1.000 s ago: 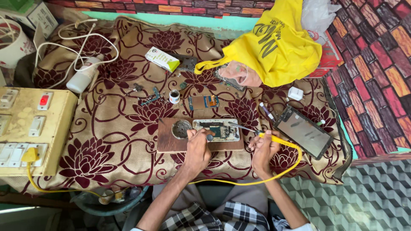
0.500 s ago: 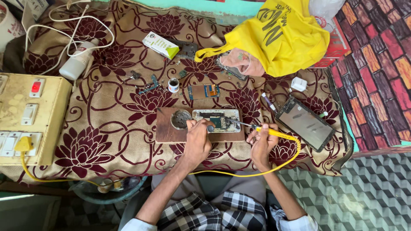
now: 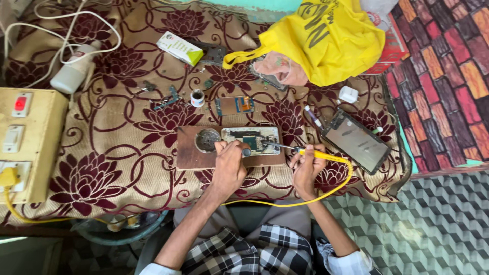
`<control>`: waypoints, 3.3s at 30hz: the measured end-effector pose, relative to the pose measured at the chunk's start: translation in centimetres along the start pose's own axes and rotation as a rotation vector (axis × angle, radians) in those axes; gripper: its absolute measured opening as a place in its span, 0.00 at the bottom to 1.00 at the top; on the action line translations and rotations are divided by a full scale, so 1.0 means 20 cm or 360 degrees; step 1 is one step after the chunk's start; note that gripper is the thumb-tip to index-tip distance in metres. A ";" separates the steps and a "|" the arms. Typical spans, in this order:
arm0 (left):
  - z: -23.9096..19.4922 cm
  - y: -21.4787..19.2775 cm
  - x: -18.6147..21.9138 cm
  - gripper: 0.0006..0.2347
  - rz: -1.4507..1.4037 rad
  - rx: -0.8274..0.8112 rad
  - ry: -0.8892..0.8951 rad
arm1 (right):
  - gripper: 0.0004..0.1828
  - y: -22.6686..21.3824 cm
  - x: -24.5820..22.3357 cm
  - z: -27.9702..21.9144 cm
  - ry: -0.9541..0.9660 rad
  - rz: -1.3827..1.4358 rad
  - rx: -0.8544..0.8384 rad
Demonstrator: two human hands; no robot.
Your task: The person uses a soldering iron and tweezers to work on a small circuit board placed on a wooden block. They repeatedly apply heat to specific points on the board while holding components in place, occasionally adjusting the board's position.
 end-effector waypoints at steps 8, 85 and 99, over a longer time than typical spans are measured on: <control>0.02 -0.02 0.03 0.16 0.0039 -0.0041 0.0027 | 0.11 0.06 -0.06 0.01 -0.0016 -0.0125 -0.0036; -0.03 0.03 -0.05 0.28 0.0017 0.0158 0.0098 | 0.12 0.10 -0.12 -0.01 0.0024 -0.0317 -0.0069; -0.05 0.04 -0.02 0.29 -0.0068 0.0078 0.0124 | 0.12 0.07 -0.11 -0.03 0.0046 -0.0353 -0.0082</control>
Point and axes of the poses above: each hand's wrist, its own z-axis towards the middle knuckle, its own y-axis out of the palm, x = y × z, the point moved 6 cm from there along z, towards the middle knuckle, and after that the axes turned 9 degrees about -x, right-handed, at the moved point
